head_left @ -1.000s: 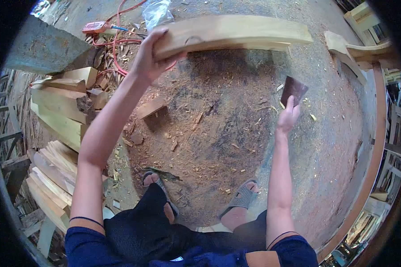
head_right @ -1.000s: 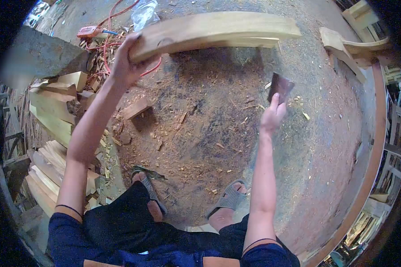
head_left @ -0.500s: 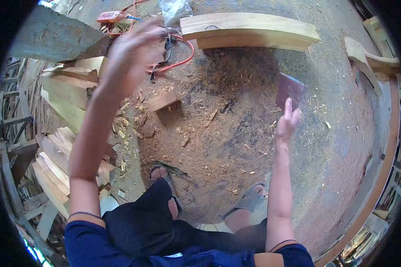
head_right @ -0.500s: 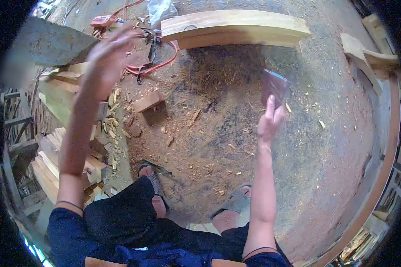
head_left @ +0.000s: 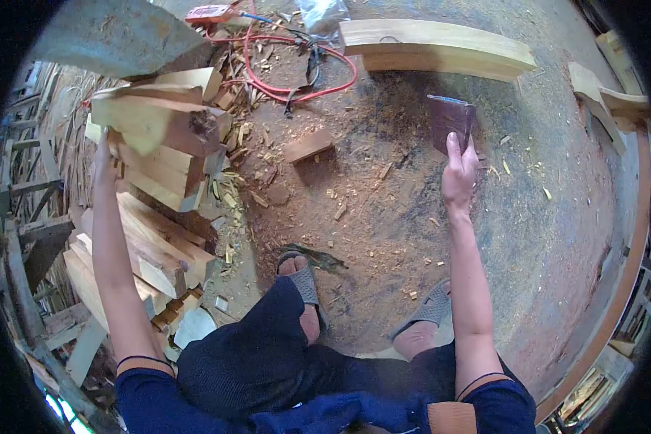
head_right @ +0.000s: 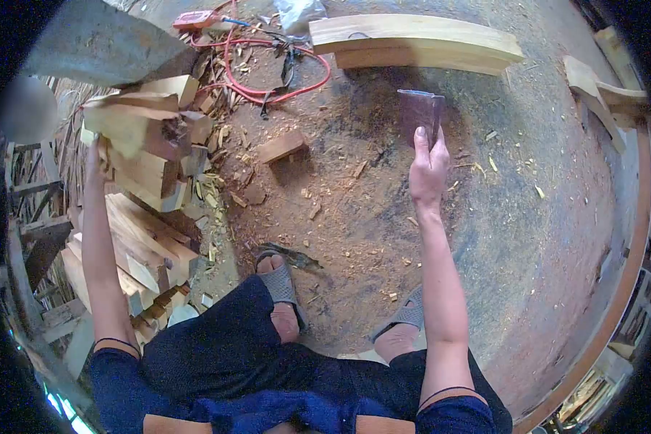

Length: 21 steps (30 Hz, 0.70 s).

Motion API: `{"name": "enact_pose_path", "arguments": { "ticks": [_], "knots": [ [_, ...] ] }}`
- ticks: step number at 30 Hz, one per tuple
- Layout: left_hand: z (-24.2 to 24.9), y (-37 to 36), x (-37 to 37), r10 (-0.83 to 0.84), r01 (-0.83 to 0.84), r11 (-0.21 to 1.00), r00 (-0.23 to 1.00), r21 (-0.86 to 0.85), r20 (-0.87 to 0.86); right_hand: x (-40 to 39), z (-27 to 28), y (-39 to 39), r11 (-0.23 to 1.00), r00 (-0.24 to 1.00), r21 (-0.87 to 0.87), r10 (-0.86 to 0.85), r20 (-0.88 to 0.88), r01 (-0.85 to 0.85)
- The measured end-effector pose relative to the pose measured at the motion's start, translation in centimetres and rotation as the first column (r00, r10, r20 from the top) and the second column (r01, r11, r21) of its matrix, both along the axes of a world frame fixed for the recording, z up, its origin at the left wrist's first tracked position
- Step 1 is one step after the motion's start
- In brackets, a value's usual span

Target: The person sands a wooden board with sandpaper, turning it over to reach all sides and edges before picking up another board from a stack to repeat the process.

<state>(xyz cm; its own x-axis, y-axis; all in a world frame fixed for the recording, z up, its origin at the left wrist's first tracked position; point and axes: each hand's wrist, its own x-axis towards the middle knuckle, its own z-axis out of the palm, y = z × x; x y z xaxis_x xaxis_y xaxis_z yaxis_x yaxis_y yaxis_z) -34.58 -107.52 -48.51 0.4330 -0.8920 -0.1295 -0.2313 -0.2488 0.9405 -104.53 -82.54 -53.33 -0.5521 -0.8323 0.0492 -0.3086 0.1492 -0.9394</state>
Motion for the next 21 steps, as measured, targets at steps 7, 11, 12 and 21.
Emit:
{"name": "enact_pose_path", "arguments": {
  "ticks": [7,11,12,21],
  "knots": [
    [0.5,-2.3,-3.9,0.054,-0.065,0.998,0.901,-0.01,-0.431,2.8,0.2,-0.5,0.998,0.998,-0.008,0.058,-0.016,-0.058],
    [0.0,-4.8,-1.5,0.17,-0.163,0.971,0.985,-0.173,0.025,6.3,1.2,-0.2,0.987,0.946,0.014,0.15,0.288,-0.16],
    [-0.3,-5.5,-0.4,0.218,-0.175,0.957,0.96,-0.232,0.174,7.9,0.5,-0.2,0.991,0.868,0.065,0.071,0.491,-0.118],
    [1.9,-12.8,5.3,-0.098,0.094,0.995,0.951,0.027,0.292,26.0,4.1,-7.5,0.696,-0.185,-0.51,0.49,0.852,-0.505]
  ]
}}
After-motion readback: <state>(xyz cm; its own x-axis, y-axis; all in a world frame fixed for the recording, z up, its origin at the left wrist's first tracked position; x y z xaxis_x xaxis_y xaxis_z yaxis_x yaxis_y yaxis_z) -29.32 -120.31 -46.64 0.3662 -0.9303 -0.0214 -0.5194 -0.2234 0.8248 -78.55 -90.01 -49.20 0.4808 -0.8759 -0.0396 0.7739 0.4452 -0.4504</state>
